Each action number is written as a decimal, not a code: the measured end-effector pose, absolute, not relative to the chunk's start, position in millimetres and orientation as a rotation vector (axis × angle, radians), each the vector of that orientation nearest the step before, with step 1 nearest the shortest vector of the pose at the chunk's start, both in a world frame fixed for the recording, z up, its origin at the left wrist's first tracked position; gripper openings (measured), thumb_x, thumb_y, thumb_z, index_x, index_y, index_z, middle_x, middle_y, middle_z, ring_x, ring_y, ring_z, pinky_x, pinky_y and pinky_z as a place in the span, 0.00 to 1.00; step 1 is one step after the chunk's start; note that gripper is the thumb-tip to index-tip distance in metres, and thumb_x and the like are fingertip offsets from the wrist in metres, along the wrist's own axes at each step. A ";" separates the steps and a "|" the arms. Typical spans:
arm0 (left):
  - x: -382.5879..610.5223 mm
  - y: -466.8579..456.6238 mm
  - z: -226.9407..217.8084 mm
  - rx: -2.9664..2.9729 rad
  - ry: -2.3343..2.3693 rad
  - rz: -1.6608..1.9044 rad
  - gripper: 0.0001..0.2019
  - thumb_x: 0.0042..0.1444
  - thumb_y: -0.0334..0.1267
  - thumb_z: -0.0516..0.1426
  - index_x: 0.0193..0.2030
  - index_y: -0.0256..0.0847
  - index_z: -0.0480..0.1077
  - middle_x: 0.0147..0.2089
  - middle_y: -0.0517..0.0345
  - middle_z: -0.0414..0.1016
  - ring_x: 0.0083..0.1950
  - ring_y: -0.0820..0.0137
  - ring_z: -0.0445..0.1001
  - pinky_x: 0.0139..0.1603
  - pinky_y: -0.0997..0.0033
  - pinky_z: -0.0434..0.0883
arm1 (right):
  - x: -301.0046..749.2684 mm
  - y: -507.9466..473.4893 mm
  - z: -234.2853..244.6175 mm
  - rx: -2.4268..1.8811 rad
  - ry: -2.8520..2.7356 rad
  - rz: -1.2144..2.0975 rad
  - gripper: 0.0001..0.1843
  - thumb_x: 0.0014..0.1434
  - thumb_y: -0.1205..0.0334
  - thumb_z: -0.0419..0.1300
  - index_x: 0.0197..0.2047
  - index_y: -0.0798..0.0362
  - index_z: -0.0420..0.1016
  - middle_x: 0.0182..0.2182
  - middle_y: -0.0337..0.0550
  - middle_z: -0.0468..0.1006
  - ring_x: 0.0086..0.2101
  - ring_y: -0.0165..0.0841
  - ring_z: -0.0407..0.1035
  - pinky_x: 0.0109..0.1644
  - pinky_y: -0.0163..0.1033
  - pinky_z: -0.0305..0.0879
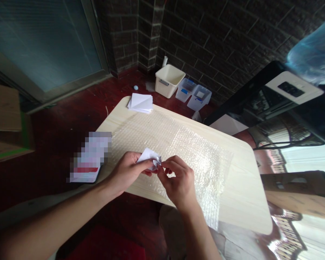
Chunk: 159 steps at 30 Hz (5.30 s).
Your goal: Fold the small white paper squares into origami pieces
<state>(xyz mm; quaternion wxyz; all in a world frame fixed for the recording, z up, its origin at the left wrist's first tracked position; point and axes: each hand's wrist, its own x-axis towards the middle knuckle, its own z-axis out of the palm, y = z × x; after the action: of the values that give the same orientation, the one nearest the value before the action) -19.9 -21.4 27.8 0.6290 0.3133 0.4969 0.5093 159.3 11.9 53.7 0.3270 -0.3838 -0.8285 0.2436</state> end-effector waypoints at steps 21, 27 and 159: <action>-26.0 -22.5 17.2 1.165 1.268 1.076 0.15 0.66 0.43 0.59 0.31 0.39 0.80 0.31 0.53 0.82 0.33 0.66 0.79 0.33 0.71 0.67 | 152.7 7.6 52.0 -1.061 -2.382 0.494 0.11 0.66 0.72 0.61 0.31 0.52 0.75 0.30 0.41 0.74 0.27 0.31 0.69 0.29 0.36 0.64; -28.7 -27.7 17.4 1.412 1.332 0.920 0.19 0.67 0.41 0.56 0.25 0.39 0.74 0.25 0.58 0.77 0.28 0.70 0.72 0.29 0.71 0.59 | 156.1 8.2 57.0 -1.094 -2.587 0.533 0.13 0.65 0.75 0.59 0.30 0.53 0.76 0.31 0.42 0.74 0.27 0.30 0.69 0.31 0.36 0.64; -20.7 -18.5 27.1 0.946 0.943 1.221 0.11 0.64 0.34 0.59 0.47 0.36 0.83 0.46 0.50 0.85 0.49 0.61 0.81 0.53 0.66 0.74 | 141.2 -1.3 42.6 -1.339 -1.777 0.661 0.08 0.65 0.57 0.70 0.45 0.48 0.88 0.46 0.46 0.88 0.45 0.44 0.83 0.49 0.47 0.79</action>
<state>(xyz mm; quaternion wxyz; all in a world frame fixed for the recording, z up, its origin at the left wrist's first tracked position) -20.7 -18.5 27.1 0.6178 0.4109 0.4099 0.5305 141.2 -1.3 42.6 0.3988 -0.5292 -0.7020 0.2610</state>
